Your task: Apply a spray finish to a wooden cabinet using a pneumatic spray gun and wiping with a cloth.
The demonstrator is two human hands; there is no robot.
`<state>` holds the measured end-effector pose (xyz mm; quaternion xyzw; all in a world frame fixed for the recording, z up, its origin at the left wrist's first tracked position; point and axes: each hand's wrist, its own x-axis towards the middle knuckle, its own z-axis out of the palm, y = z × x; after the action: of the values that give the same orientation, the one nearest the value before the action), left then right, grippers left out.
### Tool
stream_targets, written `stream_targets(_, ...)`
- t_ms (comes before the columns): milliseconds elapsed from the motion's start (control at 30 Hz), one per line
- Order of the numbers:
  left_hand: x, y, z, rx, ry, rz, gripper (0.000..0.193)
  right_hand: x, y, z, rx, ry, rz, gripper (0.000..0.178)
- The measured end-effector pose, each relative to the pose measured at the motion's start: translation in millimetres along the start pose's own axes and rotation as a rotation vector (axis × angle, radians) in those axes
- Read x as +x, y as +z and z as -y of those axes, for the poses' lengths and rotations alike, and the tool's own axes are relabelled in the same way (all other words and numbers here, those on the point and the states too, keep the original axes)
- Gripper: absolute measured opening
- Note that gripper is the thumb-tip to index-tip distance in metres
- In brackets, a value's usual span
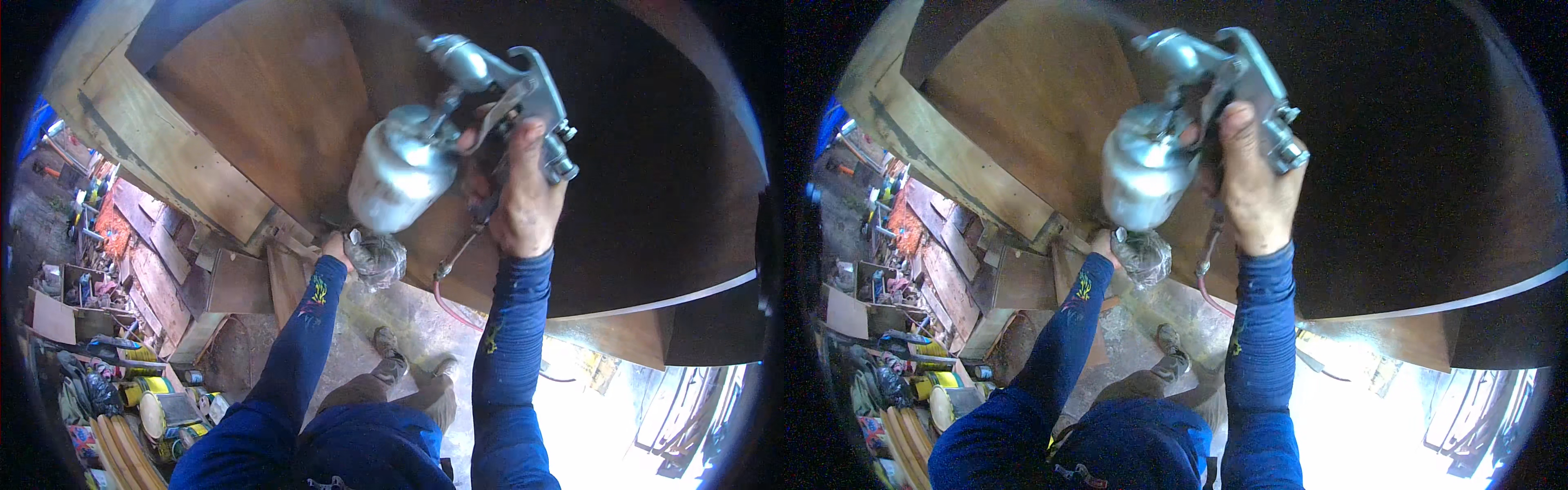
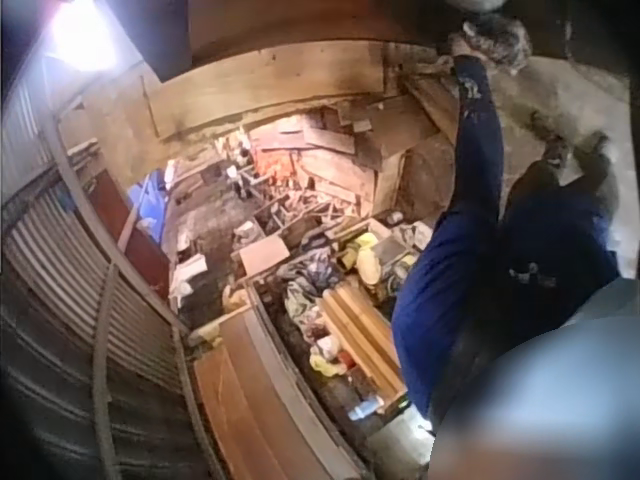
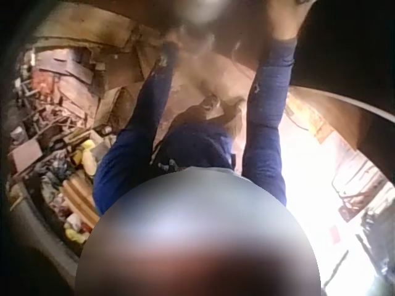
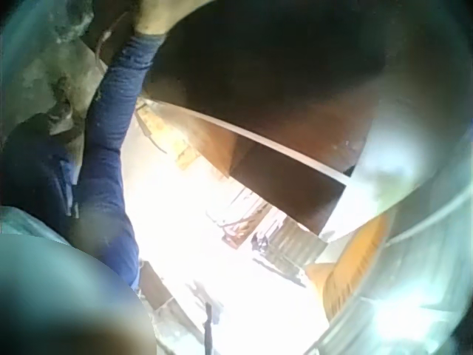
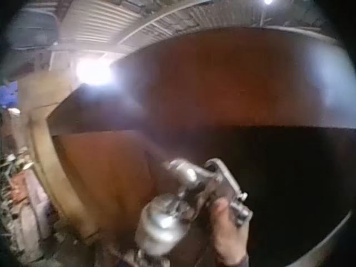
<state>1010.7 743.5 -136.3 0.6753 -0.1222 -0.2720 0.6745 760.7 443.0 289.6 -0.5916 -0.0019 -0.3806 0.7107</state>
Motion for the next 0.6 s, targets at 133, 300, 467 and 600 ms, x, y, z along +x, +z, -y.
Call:
stream_targets(133,-22,47,-63,-0.877,-0.382,-0.267,0.035,16,-7,10,0.059,-0.020,-0.092,0.054)
stream_targets(300,-34,73,-91,-0.898,-0.420,-0.331,0.037,4,-28,-12,-0.185,0.186,-0.133,0.036)
stream_targets(467,-18,37,-44,-0.738,-0.364,-0.120,0.038,-29,-34,-20,-0.411,0.473,-0.013,0.039)
stream_targets(600,-16,54,-43,-0.912,-0.499,-0.302,0.039,-36,-36,11,-0.470,0.313,0.037,0.038)
